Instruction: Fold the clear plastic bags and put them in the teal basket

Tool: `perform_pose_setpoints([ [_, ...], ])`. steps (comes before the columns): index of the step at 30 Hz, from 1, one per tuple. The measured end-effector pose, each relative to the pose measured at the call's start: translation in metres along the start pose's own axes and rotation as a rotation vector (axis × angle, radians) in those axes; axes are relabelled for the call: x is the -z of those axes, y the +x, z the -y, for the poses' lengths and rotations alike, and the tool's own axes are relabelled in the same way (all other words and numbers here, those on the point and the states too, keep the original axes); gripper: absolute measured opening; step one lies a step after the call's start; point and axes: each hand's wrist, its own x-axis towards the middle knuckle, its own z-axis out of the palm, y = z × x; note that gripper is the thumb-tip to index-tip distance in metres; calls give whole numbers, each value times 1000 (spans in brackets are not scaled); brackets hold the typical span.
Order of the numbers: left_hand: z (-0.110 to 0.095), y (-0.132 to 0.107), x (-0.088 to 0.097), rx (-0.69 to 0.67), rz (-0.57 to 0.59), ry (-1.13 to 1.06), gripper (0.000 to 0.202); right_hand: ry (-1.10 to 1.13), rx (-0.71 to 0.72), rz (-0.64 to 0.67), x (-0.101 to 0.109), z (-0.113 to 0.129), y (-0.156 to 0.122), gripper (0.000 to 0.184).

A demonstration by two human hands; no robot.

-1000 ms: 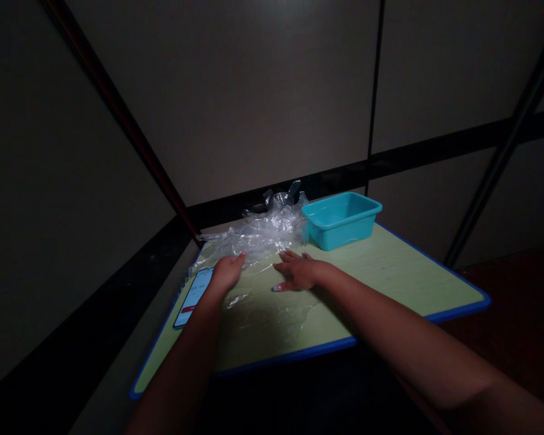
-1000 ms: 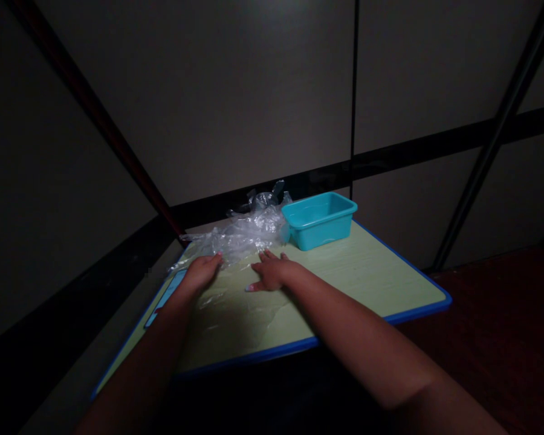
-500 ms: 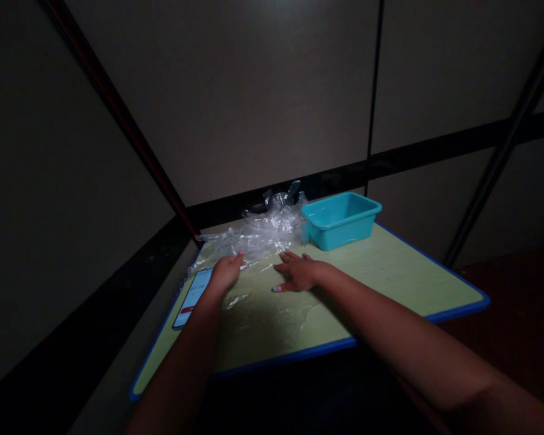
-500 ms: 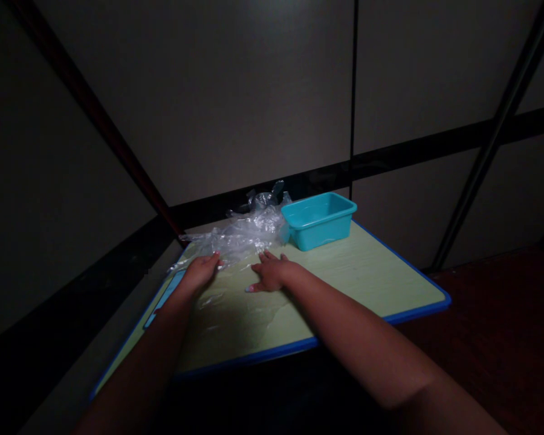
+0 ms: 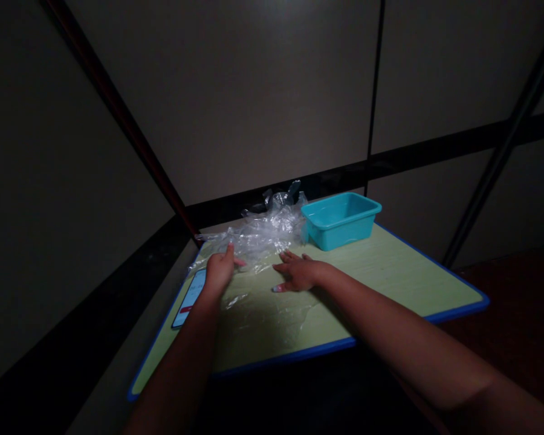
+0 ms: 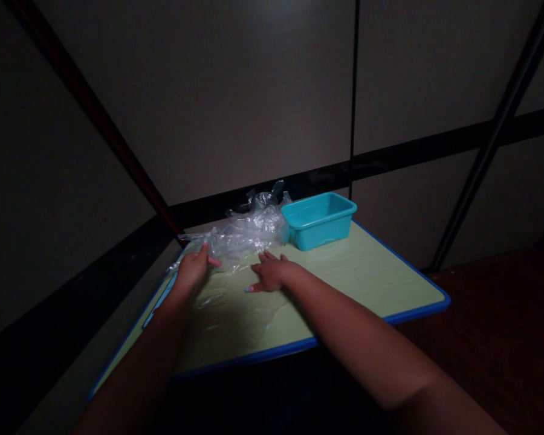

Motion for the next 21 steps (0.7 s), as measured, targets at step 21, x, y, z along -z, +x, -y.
perform_pose_setpoints([
  [21,-2,-1,-9,-45,192,-261,60,18,15,-55,-1,-1,1,89],
])
